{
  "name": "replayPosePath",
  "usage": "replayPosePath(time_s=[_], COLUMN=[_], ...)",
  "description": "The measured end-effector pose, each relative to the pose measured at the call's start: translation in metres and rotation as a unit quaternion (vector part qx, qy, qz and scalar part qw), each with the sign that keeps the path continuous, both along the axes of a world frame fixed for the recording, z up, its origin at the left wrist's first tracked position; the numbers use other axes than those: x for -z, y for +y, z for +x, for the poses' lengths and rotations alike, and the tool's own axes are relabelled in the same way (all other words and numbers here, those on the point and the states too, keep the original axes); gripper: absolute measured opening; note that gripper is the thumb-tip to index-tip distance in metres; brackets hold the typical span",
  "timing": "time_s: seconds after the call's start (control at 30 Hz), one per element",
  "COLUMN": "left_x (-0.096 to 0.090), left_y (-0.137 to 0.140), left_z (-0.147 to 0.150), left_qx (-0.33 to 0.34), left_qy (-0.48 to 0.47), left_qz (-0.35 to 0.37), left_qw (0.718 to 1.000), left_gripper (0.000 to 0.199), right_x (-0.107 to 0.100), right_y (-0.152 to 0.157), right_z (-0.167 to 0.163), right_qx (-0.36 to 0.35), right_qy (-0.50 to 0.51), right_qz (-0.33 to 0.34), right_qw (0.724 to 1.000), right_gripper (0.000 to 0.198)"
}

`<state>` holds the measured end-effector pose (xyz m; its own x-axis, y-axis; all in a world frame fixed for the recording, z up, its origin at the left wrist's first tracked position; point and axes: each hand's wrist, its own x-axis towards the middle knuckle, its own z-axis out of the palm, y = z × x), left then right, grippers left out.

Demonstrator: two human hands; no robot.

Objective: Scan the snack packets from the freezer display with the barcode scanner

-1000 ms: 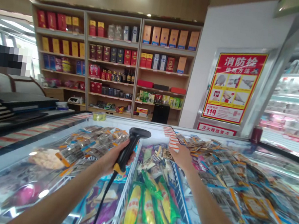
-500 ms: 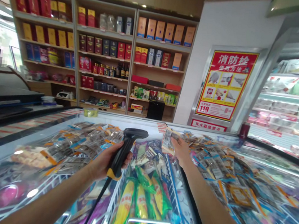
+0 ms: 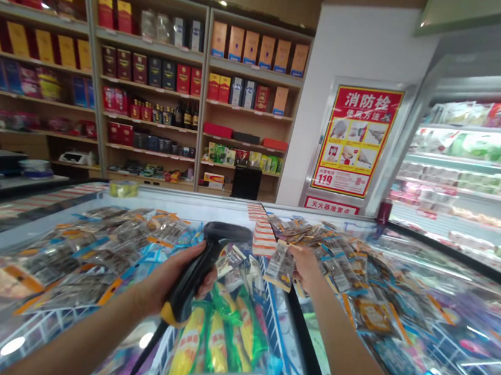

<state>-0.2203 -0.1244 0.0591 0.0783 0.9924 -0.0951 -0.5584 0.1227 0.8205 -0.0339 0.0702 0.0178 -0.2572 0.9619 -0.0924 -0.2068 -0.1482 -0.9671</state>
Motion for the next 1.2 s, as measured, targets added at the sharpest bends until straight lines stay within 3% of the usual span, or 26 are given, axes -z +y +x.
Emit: replayPosePath(time_s=[0.13, 0.33, 0.5, 0.63, 0.73, 0.87, 1.07, 1.2], left_x=[0.011, 0.006, -0.001, -0.004, -0.005, -0.002, 0.004, 0.003], left_y=[-0.002, -0.003, -0.005, -0.006, -0.006, -0.004, -0.001, 0.016], left_z=[0.003, 0.001, -0.003, -0.008, -0.012, -0.015, -0.021, -0.03], left_qx=[-0.033, -0.057, -0.077, -0.079, -0.091, -0.114, -0.125, -0.13], left_qy=[0.02, 0.002, -0.003, -0.002, -0.002, 0.008, 0.036, 0.047], left_qz=[-0.061, -0.056, -0.038, -0.027, -0.023, -0.027, -0.017, 0.01], left_qw=[0.997, 0.997, 0.996, 0.997, 0.996, 0.993, 0.991, 0.99], left_gripper=[0.03, 0.026, 0.025, 0.028, 0.027, 0.027, 0.028, 0.027], right_x=[-0.003, -0.008, -0.008, -0.011, -0.006, -0.003, -0.016, -0.011], right_y=[0.005, 0.007, -0.002, -0.013, -0.02, -0.021, -0.014, -0.013], right_z=[0.005, 0.004, -0.001, -0.008, -0.014, -0.007, 0.01, 0.002], right_qx=[0.011, 0.047, 0.044, 0.058, 0.005, -0.095, -0.068, -0.029], right_qy=[0.04, 0.096, 0.032, -0.014, -0.135, -0.351, -0.453, -0.497], right_qz=[0.024, 0.116, 0.171, 0.255, 0.341, 0.387, 0.353, 0.337], right_qw=[0.999, 0.987, 0.984, 0.965, 0.93, 0.848, 0.816, 0.799], right_gripper=[0.004, 0.015, 0.027, 0.019, 0.002, 0.013, 0.017, 0.019])
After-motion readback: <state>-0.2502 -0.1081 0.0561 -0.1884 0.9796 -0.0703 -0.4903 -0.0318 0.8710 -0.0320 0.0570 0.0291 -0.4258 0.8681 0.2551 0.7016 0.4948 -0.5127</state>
